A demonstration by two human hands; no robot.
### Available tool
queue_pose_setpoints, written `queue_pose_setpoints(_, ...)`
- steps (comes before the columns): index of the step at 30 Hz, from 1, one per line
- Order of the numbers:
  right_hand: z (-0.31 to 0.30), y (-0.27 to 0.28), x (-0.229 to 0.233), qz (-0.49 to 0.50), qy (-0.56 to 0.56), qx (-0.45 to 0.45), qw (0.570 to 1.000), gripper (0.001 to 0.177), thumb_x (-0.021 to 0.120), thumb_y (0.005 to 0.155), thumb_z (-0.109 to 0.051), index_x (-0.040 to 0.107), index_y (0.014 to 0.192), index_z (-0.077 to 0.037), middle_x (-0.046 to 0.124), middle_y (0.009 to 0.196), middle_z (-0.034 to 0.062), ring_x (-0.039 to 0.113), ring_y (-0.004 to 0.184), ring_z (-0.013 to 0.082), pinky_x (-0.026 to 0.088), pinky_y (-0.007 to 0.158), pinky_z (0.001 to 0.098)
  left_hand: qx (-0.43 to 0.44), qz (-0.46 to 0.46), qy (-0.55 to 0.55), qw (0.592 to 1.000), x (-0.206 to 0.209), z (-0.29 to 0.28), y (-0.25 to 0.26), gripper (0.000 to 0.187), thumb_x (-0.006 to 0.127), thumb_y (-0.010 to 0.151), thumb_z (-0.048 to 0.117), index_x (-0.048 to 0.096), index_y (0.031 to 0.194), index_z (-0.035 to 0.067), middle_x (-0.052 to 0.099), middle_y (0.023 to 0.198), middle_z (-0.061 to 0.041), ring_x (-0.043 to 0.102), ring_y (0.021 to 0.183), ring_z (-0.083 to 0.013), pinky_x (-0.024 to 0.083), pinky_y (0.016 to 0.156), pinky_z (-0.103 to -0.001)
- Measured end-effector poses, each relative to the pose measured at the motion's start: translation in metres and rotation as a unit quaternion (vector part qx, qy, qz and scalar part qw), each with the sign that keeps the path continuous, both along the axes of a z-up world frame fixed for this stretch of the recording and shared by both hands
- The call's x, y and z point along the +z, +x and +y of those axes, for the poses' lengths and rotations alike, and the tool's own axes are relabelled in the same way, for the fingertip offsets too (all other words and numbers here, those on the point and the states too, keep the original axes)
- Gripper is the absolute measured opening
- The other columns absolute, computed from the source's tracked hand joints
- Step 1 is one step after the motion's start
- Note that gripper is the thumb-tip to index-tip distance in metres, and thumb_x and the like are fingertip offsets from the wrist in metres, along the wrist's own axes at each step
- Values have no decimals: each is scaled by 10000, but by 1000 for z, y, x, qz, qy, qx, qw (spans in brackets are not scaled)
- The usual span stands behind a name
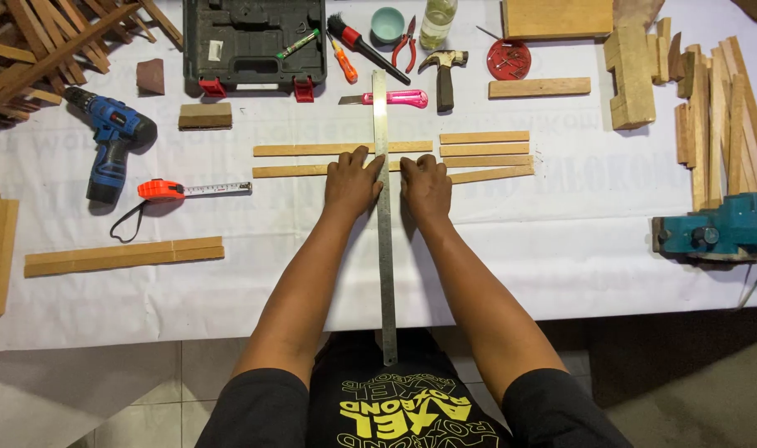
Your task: The recorder measures and aligns wooden strips on a workbench using a tape measure and a metal ruler.
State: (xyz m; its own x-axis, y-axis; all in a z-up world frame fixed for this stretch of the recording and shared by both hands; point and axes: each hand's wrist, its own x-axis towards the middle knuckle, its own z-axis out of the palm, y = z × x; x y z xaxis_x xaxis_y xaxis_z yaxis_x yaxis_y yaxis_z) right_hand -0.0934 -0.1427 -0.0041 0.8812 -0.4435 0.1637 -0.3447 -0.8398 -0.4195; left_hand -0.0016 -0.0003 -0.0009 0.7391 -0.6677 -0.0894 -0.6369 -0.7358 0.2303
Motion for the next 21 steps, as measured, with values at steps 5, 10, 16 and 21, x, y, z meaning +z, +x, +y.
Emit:
queue_pose_setpoints(5, 1, 1, 6, -1, 24, -7, 1000, 239, 762, 857, -178, 764, 1094, -205, 620, 1033, 90, 596, 942, 320, 522, 766, 458, 16, 10, 3, 1000, -2, 1, -2, 610, 769, 844, 381, 591, 1425, 325, 493, 1465, -57, 467, 1288, -295, 389, 995, -501)
queue_pose_setpoints(10, -1, 2, 8, -17, 31, 1, 999, 255, 774, 837, -166, 757, 1090, -189, 607, 1008, 92, 594, 936, 314, 522, 775, 456, 24, 7, 22, 999, 0, 0, -1, 608, 752, 852, 428, 574, 1430, 366, 458, 1488, -68, 448, 1311, -292, 342, 1023, -538)
queue_pose_setpoints(16, 0, 4, 4, 3, 48, -2, 999, 223, 786, 842, -173, 749, 1062, -171, 604, 1014, 97, 589, 944, 312, 522, 791, 449, 33, 23, 9, 999, -10, 3, -2, 599, 718, 900, 451, 548, 1464, 342, 431, 1516, -90, 407, 1384, -310, 280, 1133, -565)
queue_pose_setpoints(21, -3, 16, -1, 13, -20, 13, 1000, 355, 725, 867, -214, 711, 1221, -226, 594, 1313, 124, 565, 1081, 360, 482, 845, 491, 29, 36, 18, 999, -2, 0, -1, 624, 708, 893, 444, 533, 1476, 305, 432, 1531, -89, 395, 1410, -292, 244, 1156, -588)
